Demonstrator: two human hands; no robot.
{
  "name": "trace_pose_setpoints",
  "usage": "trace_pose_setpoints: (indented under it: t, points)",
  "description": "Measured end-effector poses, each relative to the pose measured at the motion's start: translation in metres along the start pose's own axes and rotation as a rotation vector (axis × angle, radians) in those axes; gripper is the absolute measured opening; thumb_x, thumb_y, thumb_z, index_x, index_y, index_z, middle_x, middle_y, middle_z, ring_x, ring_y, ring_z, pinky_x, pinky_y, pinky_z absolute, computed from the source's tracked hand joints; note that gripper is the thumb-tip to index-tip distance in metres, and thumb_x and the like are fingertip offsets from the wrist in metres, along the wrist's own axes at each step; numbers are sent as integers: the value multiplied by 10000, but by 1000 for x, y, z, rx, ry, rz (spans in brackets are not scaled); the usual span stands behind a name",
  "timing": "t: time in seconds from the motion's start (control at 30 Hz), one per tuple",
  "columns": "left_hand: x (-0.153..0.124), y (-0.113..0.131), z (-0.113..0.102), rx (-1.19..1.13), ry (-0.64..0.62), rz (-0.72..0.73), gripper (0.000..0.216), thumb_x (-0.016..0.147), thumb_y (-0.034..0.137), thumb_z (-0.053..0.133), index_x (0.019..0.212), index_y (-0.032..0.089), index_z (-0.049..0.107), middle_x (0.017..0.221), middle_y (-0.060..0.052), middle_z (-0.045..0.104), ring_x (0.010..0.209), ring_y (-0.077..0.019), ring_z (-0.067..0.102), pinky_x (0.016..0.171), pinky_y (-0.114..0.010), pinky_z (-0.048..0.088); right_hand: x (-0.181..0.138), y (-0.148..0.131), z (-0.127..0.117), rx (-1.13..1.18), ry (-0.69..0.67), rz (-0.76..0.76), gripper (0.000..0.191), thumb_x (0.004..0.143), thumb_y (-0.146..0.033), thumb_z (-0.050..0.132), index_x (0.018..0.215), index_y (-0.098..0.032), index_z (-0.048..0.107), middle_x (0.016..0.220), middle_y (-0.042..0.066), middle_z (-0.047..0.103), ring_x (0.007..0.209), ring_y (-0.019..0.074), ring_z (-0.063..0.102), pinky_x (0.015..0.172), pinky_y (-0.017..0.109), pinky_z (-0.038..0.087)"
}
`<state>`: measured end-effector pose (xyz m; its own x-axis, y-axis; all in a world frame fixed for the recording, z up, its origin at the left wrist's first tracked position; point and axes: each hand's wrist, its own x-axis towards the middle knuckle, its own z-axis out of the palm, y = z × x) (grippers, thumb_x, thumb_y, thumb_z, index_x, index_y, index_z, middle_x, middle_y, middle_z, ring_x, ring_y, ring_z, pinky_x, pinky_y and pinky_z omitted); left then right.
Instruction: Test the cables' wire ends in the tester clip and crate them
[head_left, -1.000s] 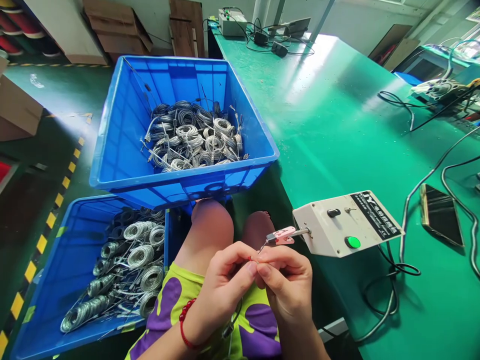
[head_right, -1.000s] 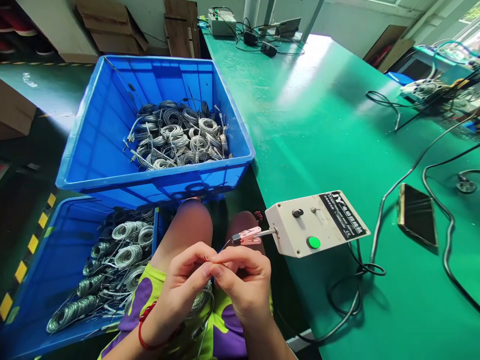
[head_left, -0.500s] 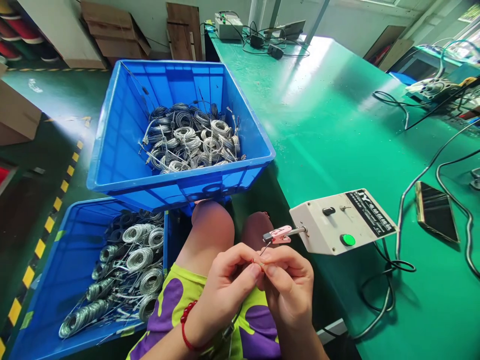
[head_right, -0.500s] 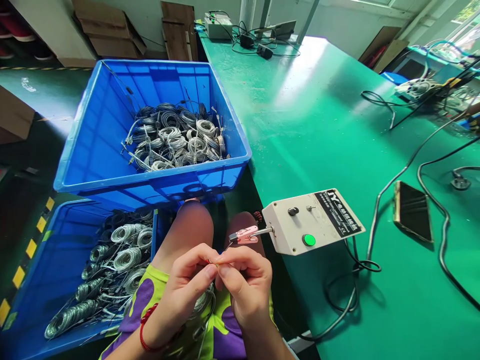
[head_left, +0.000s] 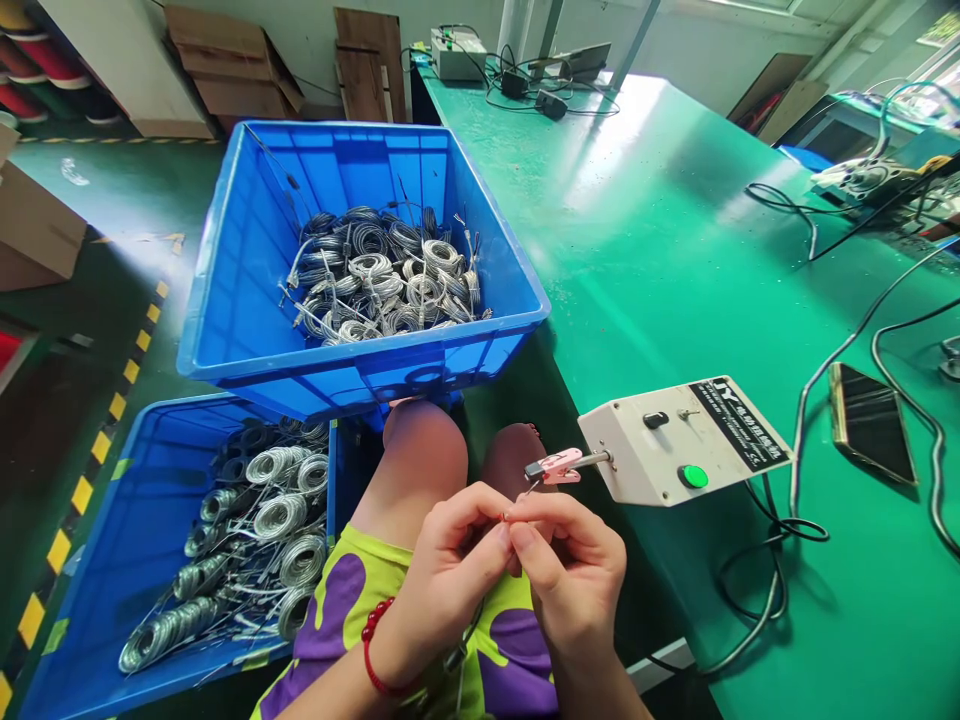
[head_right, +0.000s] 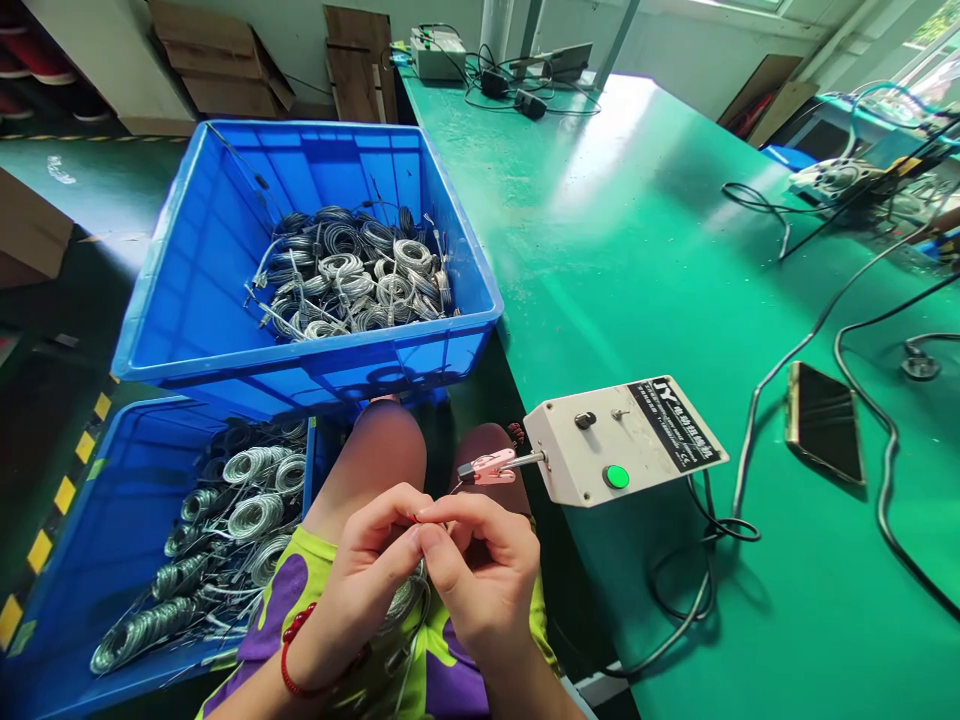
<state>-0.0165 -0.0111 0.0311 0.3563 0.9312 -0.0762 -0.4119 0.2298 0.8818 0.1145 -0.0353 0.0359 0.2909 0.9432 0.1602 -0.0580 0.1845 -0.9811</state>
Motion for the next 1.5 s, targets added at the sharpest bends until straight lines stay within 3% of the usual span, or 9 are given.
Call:
trace_pose_setpoints:
  t: [0.17,0.43,0.63,0.73,0.83,0.97,1.1,1.33,1.5]
  points:
    - [0,2,0,-42,-2,6,368,1045,517,861,930,176,782,781,5,680,716,-113,584,673,-171,497,-2,8,-2,179,-41,79,98,970,-244,902,1019,-319,943,716,-10,743,600,127,610,587,240,512]
    - [1,1,2,-26,42,39,300,990,458,933,938,183,826,821,-15,765,700,-105,647,659,-150,538,2,6,4,383,-48,81,62,956,-295,954,1008,-329,960,637,-31,607,600,116,513,567,249,415]
    - [0,-1,-1,49,89,84,267,1010,415,903,918,181,811,753,-13,754,647,-113,675,620,-159,550,0,7,7,389,66,42,27,948,-318,962,955,-302,943,653,-29,653,603,120,566,611,266,501]
    - [2,-1,-5,108,194,94,225,1025,359,866,905,184,792,702,4,717,605,-105,635,585,-154,520,-5,13,4,270,193,18,39,956,-287,943,978,-266,919,773,-2,752,540,92,540,571,262,478]
    - [6,0,-9,182,302,117,148,1015,292,839,923,189,789,706,12,694,596,-103,600,567,-156,499,-7,19,-1,138,261,-17,50,970,-272,908,992,-231,892,731,-11,709,502,92,490,532,267,432]
    - [12,2,-10,260,339,111,115,1010,267,807,925,194,782,710,17,670,588,-106,582,554,-168,492,3,22,-3,180,199,146,409,1085,-507,730,834,-213,864,541,-22,564,521,145,507,549,289,412]
    - [19,4,-8,301,346,121,75,972,233,808,910,203,780,707,21,673,569,-102,572,534,-161,484,17,27,-5,165,373,248,728,1054,-733,675,552,-208,725,570,46,619,601,183,598,577,303,465]
    - [29,3,-2,332,300,112,66,966,185,800,905,204,791,733,15,684,574,-93,556,533,-153,458,23,38,-7,218,326,227,549,1024,-706,764,847,-190,827,932,83,788,542,100,509,528,268,429]
    - [31,0,2,310,287,159,86,989,146,781,937,211,796,903,-31,805,623,-100,610,572,-171,508,26,35,-2,386,362,279,455,952,-658,887,990,-206,921,662,19,675,493,96,449,450,211,336]
